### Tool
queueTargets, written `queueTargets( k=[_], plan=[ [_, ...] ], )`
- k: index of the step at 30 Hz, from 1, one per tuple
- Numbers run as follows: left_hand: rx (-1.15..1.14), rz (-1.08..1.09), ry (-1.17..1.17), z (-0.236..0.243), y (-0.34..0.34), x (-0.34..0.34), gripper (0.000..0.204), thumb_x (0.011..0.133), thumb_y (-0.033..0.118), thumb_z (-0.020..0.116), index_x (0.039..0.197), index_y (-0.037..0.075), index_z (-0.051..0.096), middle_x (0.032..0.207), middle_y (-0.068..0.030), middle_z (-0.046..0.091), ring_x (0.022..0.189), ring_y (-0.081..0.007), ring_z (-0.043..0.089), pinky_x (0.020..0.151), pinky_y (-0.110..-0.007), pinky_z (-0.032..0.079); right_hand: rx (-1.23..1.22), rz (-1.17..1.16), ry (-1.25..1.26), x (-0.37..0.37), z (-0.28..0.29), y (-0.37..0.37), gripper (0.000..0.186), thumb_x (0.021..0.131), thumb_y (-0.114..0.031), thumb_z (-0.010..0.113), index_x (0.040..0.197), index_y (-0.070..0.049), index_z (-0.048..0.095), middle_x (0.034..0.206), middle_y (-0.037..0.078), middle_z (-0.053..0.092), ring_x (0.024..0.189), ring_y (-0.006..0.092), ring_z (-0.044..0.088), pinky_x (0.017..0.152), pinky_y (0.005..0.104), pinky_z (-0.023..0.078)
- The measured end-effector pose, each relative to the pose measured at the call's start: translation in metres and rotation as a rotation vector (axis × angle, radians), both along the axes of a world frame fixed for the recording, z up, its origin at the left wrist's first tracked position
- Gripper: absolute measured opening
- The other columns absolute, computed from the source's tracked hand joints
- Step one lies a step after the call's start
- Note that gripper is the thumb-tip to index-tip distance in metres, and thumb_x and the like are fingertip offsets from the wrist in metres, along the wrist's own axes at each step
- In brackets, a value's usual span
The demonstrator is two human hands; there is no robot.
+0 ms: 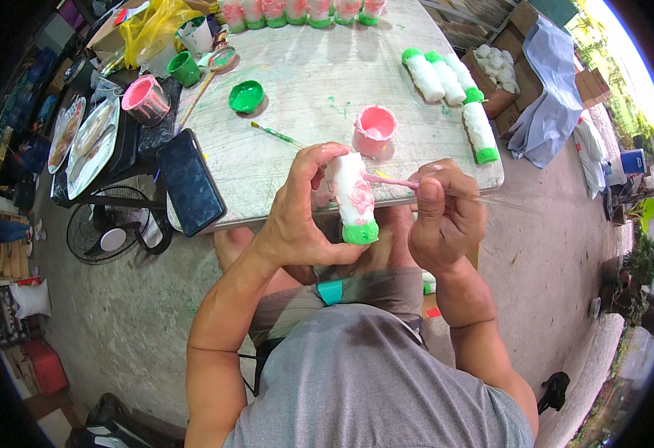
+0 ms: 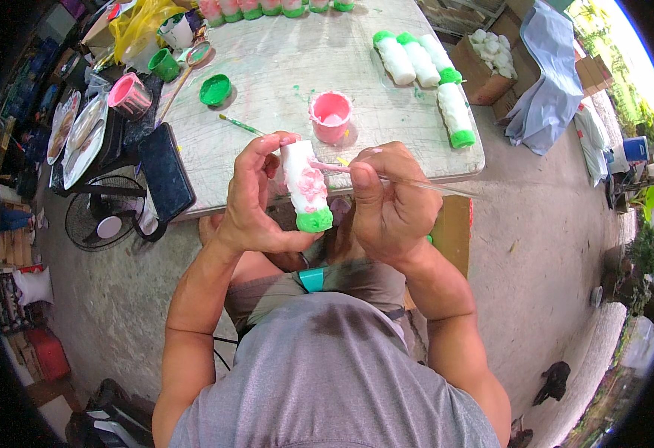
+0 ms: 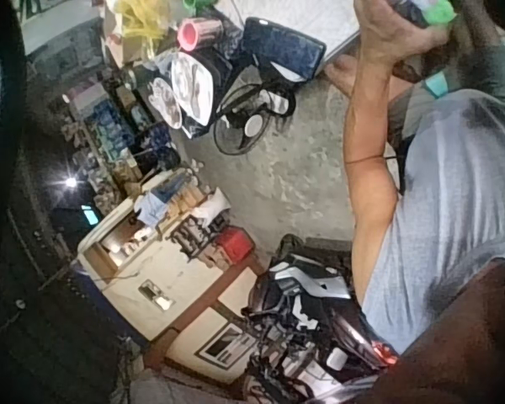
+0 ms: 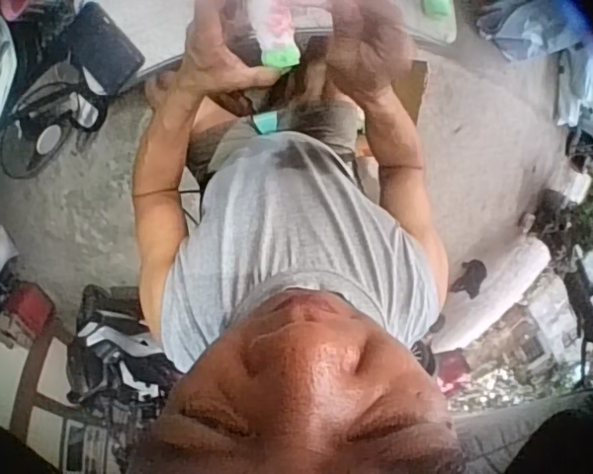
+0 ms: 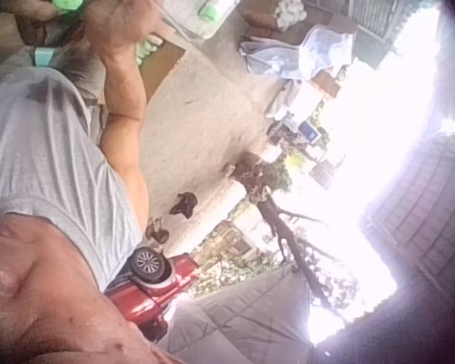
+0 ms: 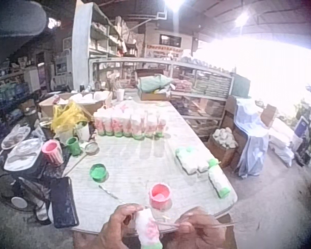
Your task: The person paints pink floral patterns onto small white cylindrical objects that have green bases using a fine brush. They repeatedly dip the brush into pink paint and apply details to each object, then place the finished items on the table.
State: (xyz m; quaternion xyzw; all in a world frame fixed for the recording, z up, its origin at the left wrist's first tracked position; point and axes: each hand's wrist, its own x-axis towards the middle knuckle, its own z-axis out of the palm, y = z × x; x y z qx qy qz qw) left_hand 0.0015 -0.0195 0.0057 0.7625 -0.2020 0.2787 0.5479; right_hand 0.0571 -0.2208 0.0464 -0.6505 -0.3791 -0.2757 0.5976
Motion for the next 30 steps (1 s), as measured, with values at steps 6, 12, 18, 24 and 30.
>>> queueTargets(
  k=[6, 12, 18, 24, 30],
  plan=[
    [0.003, 0.002, -0.002, -0.001, -0.001, 0.001, 0.107, 0.056, 0.023, 0.094, 0.148, 0.007, 0.04, 0.14, -0.0147, 0.056, 0.124, -0.0305, 0.059, 0.101, -0.04, 0.05, -0.003, 0.056, 0.026, -0.001, -0.007, 0.001, 0.009, 0.102, -0.003, 0.066, 0.099, 0.004, 0.061, 0.081, 0.014, 0.068, 0.071, 0.0204, 0.062, 0.064, 0.0315, 0.05],
    [0.019, -0.003, 0.011, 0.001, 0.001, 0.0, 0.109, 0.056, 0.023, 0.094, 0.149, 0.006, 0.04, 0.14, -0.0144, 0.055, 0.124, -0.0302, 0.058, 0.1, -0.039, 0.05, 0.098, -0.004, 0.119, -0.001, -0.006, -0.004, 0.007, 0.104, -0.004, 0.063, 0.103, 0.002, 0.06, 0.086, 0.012, 0.068, 0.075, 0.0158, 0.061, 0.068, 0.0276, 0.05],
    [0.031, -0.002, 0.002, -0.002, 0.001, -0.001, 0.11, 0.056, 0.024, 0.094, 0.15, 0.006, 0.04, 0.141, -0.0138, 0.055, 0.122, -0.0291, 0.059, 0.099, -0.039, 0.05, 0.097, 0.058, 0.36, -0.005, -0.013, -0.003, 0.012, 0.107, -0.009, 0.062, 0.107, 0.002, 0.058, 0.091, 0.009, 0.068, 0.08, 0.0099, 0.059, 0.073, 0.0246, 0.05],
    [0.003, -0.024, 0.035, -0.003, 0.003, 0.0, 0.113, 0.054, 0.025, 0.095, 0.15, 0.006, 0.039, 0.141, -0.014, 0.057, 0.119, -0.0267, 0.06, 0.098, -0.037, 0.049, 0.235, 0.077, 0.42, -0.004, -0.013, -0.006, 0.013, 0.108, -0.012, 0.061, 0.11, 0.001, 0.058, 0.093, 0.009, 0.069, 0.081, 0.0107, 0.06, 0.072, 0.0264, 0.051],
    [-0.073, -0.053, 0.004, -0.007, 0.002, 0.001, 0.118, 0.052, 0.023, 0.096, 0.152, 0.002, 0.037, 0.142, -0.015, 0.056, 0.12, -0.0222, 0.058, 0.101, -0.035, 0.047, -0.109, -0.035, -0.192, -0.004, -0.017, -0.01, 0.013, 0.101, -0.01, 0.068, 0.105, 0.0, 0.062, 0.087, 0.014, 0.068, 0.077, 0.0276, 0.066, 0.071, 0.0364, 0.055]
  ],
)
